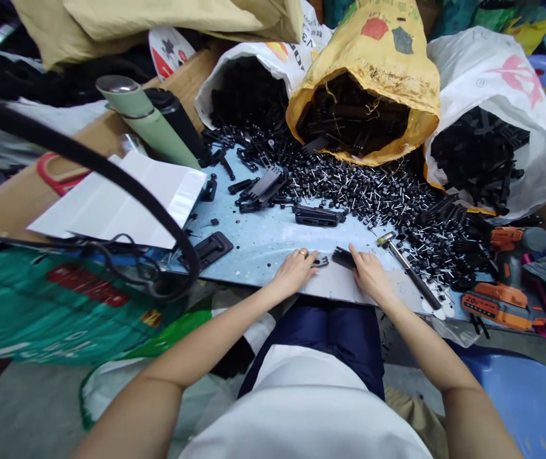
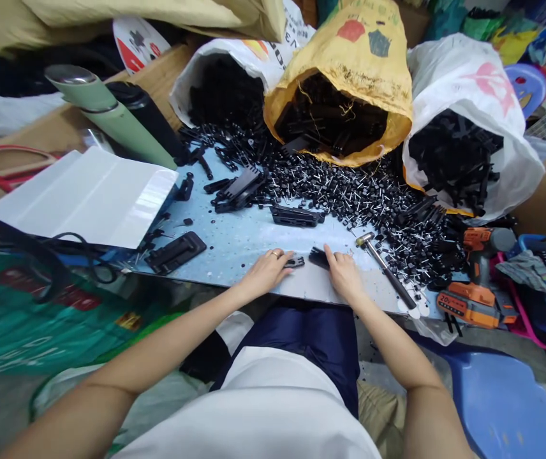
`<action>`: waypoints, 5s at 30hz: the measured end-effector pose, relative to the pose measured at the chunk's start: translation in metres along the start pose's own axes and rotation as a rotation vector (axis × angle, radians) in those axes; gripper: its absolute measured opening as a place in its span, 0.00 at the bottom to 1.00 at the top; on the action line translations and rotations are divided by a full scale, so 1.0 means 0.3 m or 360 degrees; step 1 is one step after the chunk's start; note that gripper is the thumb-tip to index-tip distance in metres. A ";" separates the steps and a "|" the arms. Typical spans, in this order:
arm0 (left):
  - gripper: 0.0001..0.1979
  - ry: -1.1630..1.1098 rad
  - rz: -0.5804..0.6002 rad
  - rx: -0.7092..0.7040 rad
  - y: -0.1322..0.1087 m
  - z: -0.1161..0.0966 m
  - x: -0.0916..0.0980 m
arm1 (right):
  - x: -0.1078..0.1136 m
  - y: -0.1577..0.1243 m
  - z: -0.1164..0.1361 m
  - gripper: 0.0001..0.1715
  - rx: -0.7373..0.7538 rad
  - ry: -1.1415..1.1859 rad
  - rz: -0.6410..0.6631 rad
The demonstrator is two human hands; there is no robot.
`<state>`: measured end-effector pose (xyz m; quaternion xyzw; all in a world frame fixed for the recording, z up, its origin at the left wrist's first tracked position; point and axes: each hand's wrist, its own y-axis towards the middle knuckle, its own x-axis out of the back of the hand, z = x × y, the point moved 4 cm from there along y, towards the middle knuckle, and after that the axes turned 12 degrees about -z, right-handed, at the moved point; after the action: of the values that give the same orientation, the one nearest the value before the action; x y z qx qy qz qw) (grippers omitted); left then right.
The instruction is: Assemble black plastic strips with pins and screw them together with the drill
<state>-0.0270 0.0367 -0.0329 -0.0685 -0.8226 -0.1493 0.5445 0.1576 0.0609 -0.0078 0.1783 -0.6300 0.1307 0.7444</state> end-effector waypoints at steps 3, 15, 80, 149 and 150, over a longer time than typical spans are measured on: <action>0.16 -0.0063 -0.0132 0.0012 -0.003 -0.010 -0.016 | 0.026 0.019 0.046 0.21 -0.0131 -0.0090 0.0149; 0.16 -0.1089 -0.0636 0.0349 0.011 -0.091 0.044 | -0.015 -0.007 0.073 0.34 -0.0371 0.1737 -0.0089; 0.16 -0.0096 0.0251 -0.0399 0.076 -0.200 -0.040 | 0.091 -0.151 -0.060 0.21 0.0642 -0.0259 0.0449; 0.15 0.0205 0.0203 -0.0260 0.082 -0.092 0.117 | 0.093 -0.187 -0.059 0.16 -0.0155 0.0688 -0.0808; 0.15 0.0248 0.0236 -0.0248 0.083 -0.094 0.123 | 0.091 -0.190 -0.053 0.16 -0.0125 0.0637 -0.0788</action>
<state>-0.0101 0.0493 0.0153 -0.1593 -0.7564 -0.1769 0.6093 0.2005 0.0155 0.0110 0.2681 -0.4132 -0.0465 0.8690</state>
